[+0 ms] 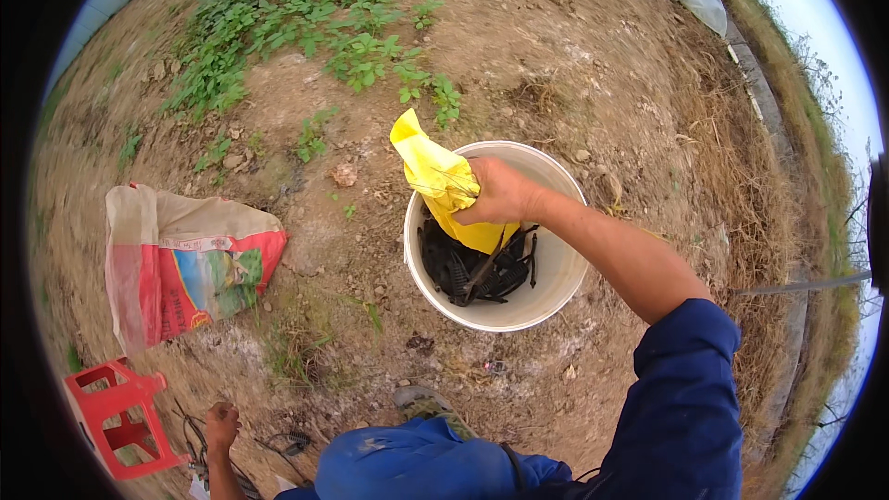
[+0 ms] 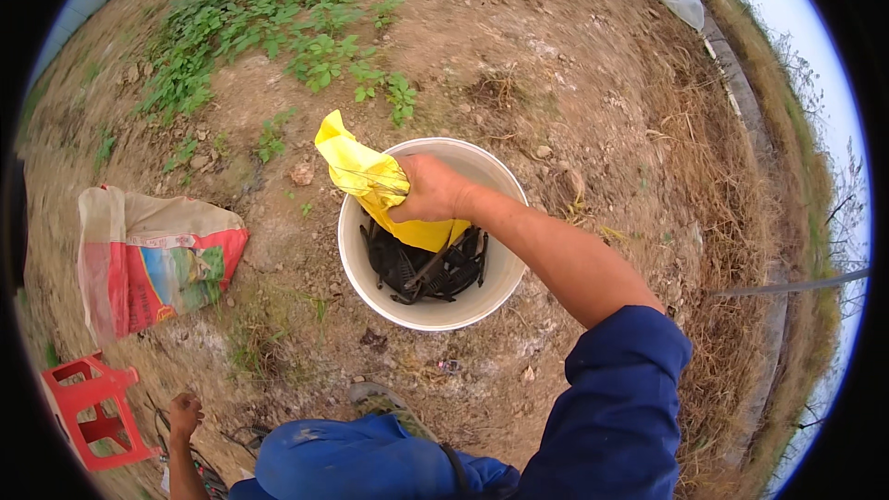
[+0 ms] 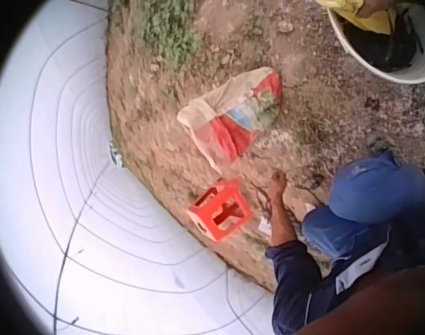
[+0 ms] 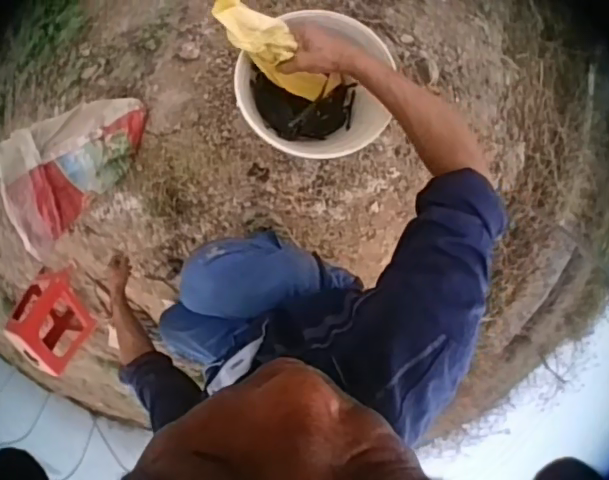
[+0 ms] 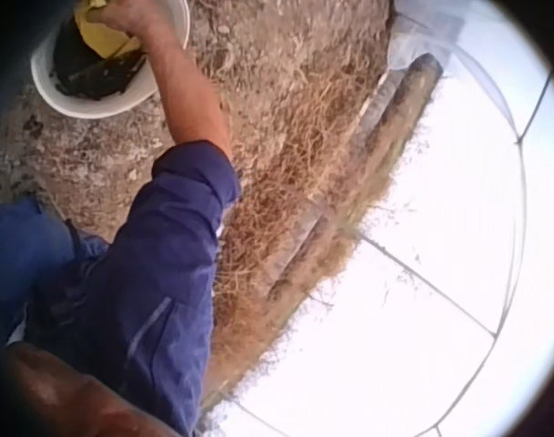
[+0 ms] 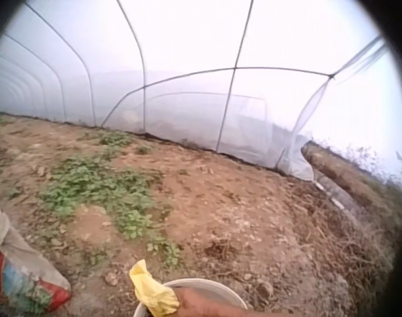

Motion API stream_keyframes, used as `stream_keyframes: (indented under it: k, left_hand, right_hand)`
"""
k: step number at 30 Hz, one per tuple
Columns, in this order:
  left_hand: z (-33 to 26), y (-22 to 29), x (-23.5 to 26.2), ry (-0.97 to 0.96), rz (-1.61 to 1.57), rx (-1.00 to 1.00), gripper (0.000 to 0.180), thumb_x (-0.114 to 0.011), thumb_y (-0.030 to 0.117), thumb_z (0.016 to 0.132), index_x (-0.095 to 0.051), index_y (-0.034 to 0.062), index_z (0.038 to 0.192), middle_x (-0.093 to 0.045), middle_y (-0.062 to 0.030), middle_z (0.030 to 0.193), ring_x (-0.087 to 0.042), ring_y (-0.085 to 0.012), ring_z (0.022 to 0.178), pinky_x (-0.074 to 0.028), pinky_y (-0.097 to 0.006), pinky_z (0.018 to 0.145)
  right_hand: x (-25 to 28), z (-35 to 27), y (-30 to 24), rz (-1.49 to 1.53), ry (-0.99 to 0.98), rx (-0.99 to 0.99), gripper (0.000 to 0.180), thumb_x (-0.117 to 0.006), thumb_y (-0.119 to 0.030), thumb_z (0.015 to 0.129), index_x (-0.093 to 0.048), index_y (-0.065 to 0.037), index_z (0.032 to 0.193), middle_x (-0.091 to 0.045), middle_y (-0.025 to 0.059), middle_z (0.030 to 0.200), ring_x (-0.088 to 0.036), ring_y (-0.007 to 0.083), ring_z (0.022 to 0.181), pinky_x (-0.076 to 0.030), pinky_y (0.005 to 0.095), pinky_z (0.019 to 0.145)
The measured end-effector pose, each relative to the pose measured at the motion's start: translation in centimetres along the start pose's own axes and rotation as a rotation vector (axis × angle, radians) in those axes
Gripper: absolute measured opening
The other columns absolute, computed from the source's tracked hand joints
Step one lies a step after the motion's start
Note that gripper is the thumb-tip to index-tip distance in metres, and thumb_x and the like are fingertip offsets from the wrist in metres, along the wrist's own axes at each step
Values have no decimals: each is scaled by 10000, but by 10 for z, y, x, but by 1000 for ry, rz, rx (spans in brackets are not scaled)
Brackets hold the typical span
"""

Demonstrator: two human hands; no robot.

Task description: The person sits on the ground and assembles irrigation components by hand. They attach small colored connectors to the ends of black coiled tubes, then place the assembled units into a yellow bag.

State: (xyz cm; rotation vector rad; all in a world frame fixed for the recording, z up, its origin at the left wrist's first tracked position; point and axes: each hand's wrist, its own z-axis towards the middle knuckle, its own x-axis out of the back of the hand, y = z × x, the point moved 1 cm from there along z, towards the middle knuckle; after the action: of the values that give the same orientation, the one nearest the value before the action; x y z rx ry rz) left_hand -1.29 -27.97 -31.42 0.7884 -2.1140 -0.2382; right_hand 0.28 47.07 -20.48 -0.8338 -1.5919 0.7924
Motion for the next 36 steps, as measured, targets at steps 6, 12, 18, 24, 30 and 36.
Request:
stream_keyframes:
  k: [6,12,18,24,30,36]
  left_hand:
    - [20,18,-12,-13,-5,-75,172,-621,150,941,-629,-2,1022,-628,-59,756,-626,-146,587,-485,-298,487]
    - [24,55,-19,-54,85,-187,271,-622,135,928,-639,-63,1112,-664,-109,826,-667,-190,636,-518,-325,545]
    - [25,71,-29,-44,71,-161,287,-634,133,928,-637,-77,1122,-667,-122,815,-674,-188,649,-521,-322,549]
    - [19,49,-23,-66,124,-102,271,-630,132,931,-639,-65,1117,-672,-112,825,-669,-182,613,-503,-317,504]
    - [16,40,-20,-56,116,-38,255,-628,139,934,-639,-44,1112,-668,-99,812,-670,-179,609,-498,-315,498]
    - [13,57,-33,-52,89,-129,260,-630,139,939,-642,-41,1126,-669,-96,816,-673,-192,627,-516,-326,536]
  right_hand:
    - [-5,2,11,-59,47,8,529,-808,-205,671,-653,-47,1151,-718,160,1053,-683,307,979,-523,374,916]
    - [-3,1,-3,-99,27,-8,524,-812,-175,703,-642,-30,1177,-715,143,1081,-677,258,988,-510,345,931]
    - [-6,1,7,-124,76,85,550,-801,-212,667,-638,-67,1171,-714,165,1057,-671,345,996,-522,400,910]
    - [-12,0,2,-304,128,119,538,-795,-280,688,-620,-67,1151,-692,189,1055,-651,373,1004,-521,458,900]
    - [-20,0,7,-348,171,154,541,-817,-297,675,-609,-64,1116,-680,188,1030,-637,387,999,-517,476,879]
    - [-19,-3,8,-383,148,142,549,-819,-288,676,-594,-49,1117,-661,197,1036,-603,395,1036,-504,483,899]
